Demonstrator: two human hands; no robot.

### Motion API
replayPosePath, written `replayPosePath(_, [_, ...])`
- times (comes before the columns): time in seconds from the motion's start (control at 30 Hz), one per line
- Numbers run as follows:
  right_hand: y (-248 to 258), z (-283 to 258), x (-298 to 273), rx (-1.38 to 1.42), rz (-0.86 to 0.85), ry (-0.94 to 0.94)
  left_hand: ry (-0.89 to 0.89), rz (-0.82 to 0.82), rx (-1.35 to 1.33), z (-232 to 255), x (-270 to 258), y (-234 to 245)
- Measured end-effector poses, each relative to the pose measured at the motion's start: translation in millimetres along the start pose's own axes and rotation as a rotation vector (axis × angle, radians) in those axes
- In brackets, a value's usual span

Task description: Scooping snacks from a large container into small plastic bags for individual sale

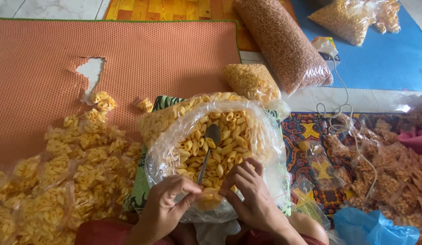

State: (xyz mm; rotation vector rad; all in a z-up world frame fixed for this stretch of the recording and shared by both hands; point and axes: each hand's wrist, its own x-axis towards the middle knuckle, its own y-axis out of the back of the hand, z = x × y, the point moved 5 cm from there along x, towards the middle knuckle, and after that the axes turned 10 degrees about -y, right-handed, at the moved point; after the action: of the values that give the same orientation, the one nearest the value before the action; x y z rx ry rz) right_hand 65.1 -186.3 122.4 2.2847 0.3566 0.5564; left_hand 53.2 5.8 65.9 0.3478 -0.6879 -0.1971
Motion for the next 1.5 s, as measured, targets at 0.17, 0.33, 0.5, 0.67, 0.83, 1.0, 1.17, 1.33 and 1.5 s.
replayPosePath(0.17, [3.9, 37.9, -14.7, 0.267, 0.151, -0.169, 0.044, 0.124, -0.102, -22.0, 8.5, 9.8])
replayPosePath(0.33, [42.5, 73.4, -71.5, 0.667, 0.281, -0.213, 0.077, 0.213, 0.042, -49.4, -31.4, 45.8])
replayPosePath(0.5, [59.0, 116.0, -135.4, 0.383, 0.253, -0.608, 0.227, 0.944, -0.037, -104.2, -126.6, 152.4])
replayPosePath(0.67, [46.6, 126.1, -144.4, -0.194, 0.422, -0.58, 0.3, 0.924, 0.228, -167.3, -185.0, 204.9])
replayPosePath(0.83, [-0.3, 140.8, -159.5, -0.381, 0.459, -0.46, 0.496, 0.898, 0.299, -197.7, -226.1, 195.3])
replayPosePath(1.0, [-24.2, 131.3, -141.9, -0.507, 0.335, -0.37, 0.449, 0.544, 0.544, -134.1, -188.3, 112.0])
replayPosePath(1.17, [-21.7, 125.2, -133.9, -0.407, 0.299, -0.361, 0.525, 0.401, 0.504, -144.6, -235.0, 37.5])
replayPosePath(1.33, [-18.1, 124.8, -135.6, -0.38, 0.309, -0.331, 0.846, 0.069, 0.74, -176.0, -288.3, 35.0])
replayPosePath(1.5, [-6.3, 138.0, -145.9, -0.354, 0.302, -0.427, 0.23, -1.319, 0.457, -195.7, -312.6, -104.2])
